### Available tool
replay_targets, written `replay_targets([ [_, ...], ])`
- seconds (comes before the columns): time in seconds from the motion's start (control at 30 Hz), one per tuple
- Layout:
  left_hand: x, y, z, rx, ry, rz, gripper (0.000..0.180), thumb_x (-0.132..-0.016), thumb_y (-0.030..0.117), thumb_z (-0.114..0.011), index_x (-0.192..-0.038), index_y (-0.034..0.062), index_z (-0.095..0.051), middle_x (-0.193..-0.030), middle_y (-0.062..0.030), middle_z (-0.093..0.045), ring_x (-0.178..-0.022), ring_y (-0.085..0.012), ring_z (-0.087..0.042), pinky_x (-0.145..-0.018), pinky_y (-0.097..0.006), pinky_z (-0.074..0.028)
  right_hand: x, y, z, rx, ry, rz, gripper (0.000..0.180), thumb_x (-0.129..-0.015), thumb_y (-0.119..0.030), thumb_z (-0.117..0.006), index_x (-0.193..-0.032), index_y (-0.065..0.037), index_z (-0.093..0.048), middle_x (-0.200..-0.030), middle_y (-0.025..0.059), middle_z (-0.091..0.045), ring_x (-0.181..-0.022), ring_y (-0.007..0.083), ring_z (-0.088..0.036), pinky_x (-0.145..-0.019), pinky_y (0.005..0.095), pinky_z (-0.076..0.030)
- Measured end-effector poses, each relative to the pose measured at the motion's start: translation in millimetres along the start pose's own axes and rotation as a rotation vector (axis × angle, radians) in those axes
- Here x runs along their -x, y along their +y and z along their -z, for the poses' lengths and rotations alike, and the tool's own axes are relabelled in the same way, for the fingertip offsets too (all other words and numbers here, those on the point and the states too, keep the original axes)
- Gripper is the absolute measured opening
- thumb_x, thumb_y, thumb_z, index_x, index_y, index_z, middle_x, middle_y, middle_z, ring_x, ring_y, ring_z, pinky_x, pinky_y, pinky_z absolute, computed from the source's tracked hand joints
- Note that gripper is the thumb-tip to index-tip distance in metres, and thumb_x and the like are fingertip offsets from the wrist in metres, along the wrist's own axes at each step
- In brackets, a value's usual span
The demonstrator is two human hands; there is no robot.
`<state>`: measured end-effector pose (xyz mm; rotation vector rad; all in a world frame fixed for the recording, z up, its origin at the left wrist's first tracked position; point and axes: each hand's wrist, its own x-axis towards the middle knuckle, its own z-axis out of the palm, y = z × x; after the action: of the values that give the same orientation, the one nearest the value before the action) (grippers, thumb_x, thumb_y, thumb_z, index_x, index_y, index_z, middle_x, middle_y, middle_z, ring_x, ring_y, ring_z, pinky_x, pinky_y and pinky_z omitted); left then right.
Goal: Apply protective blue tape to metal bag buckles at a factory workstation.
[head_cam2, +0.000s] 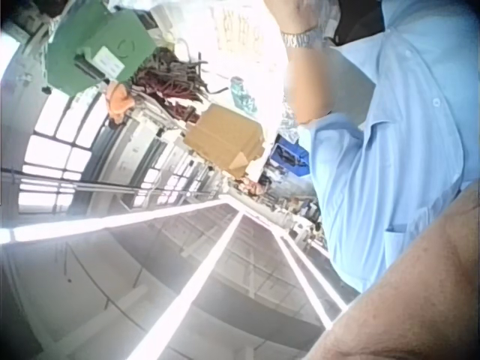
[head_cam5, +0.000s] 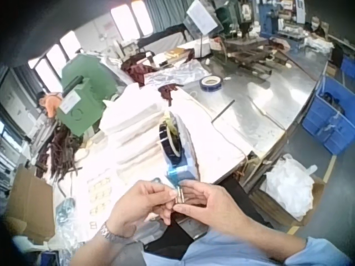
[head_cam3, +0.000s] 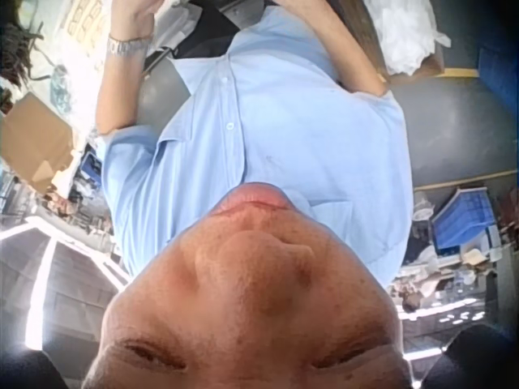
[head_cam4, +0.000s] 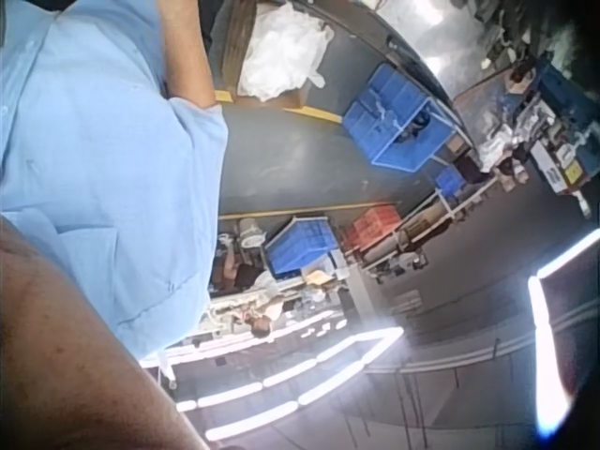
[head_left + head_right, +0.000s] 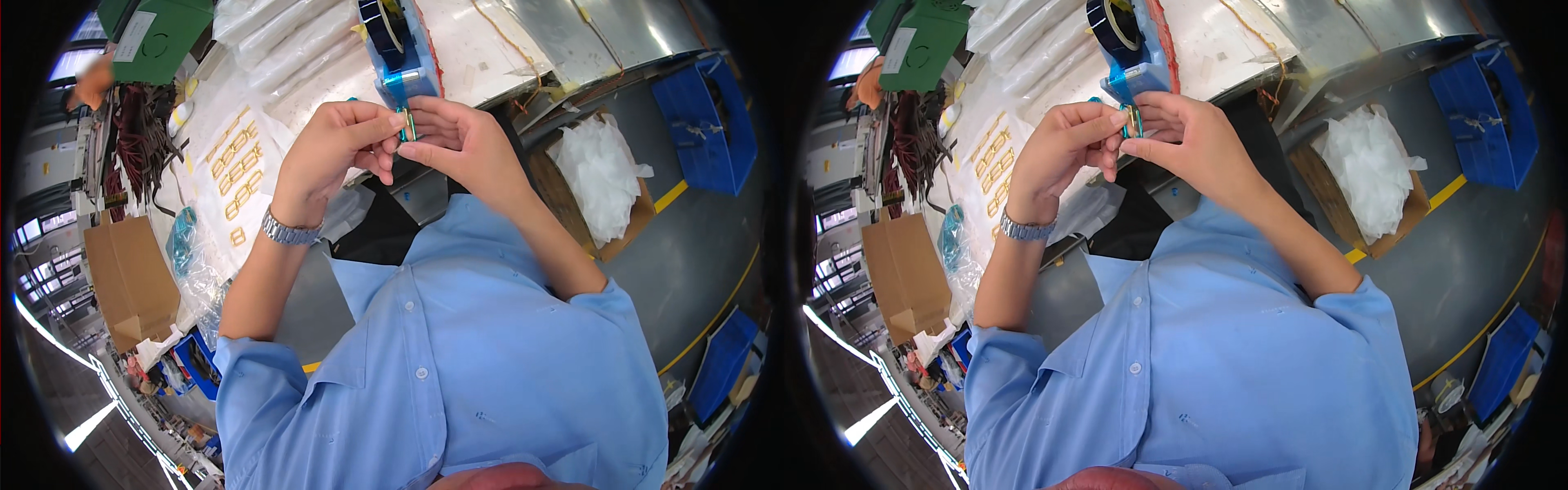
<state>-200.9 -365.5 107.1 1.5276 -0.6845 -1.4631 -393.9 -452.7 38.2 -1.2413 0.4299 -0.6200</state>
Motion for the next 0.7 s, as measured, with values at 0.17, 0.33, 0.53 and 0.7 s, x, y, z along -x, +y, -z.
replay_targets([
  [0.17, -14, 5, 16, 0.066, -0.095, 0.126, 0.029, -0.102, 0.024, -0.077, -0.086, 0.0001, -0.071, -0.071, -0.0034, -0.068, -0.057, -0.0128, -0.068, -0.054, -0.027, -0.061, -10, -1, -1, 0.08, 0.004, 0.115, 0.047, -0.094, -0.012, -0.084, -0.134, 0.007, -0.069, -0.109, 0.0128, -0.081, -0.102, 0.015, -0.077, -0.092, 0.0292, -0.061],
  [0.33, -6, 11, -1, -0.035, 0.076, 0.016, 0.028, -0.103, 0.021, -0.076, -0.087, -0.0014, -0.072, -0.068, -0.0036, -0.067, -0.055, -0.0125, -0.066, -0.054, -0.026, -0.06, -8, -5, -8, 0.022, 0.077, 0.078, 0.041, -0.094, -0.012, -0.084, -0.129, 0.006, -0.073, -0.105, 0.0108, -0.082, -0.095, 0.0119, -0.077, -0.087, 0.0269, -0.061],
  [0.53, 25, -2, -31, -0.783, 0.42, -0.602, 0.017, -0.096, 0.007, -0.076, -0.111, 0.0003, -0.073, -0.083, -0.0089, -0.07, -0.07, -0.0192, -0.071, -0.067, -0.033, -0.058, -10, -9, -13, -0.011, 0.093, 0.013, 0.046, -0.097, -0.011, -0.083, -0.133, 0.012, -0.068, -0.115, 0.0155, -0.08, -0.104, 0.0151, -0.076, -0.094, 0.0278, -0.06],
  [0.7, 21, -19, -36, -1.112, 0.41, -0.935, 0.04, -0.087, -0.001, -0.078, -0.125, 0.0028, -0.068, -0.1, -0.0137, -0.072, -0.086, -0.0316, -0.071, -0.075, -0.041, -0.058, -9, -8, -20, -0.126, 0.132, 0.062, 0.033, -0.098, -0.015, -0.082, -0.12, 0.009, -0.075, -0.105, 0.0116, -0.082, -0.094, 0.0101, -0.076, -0.082, 0.0241, -0.06],
])
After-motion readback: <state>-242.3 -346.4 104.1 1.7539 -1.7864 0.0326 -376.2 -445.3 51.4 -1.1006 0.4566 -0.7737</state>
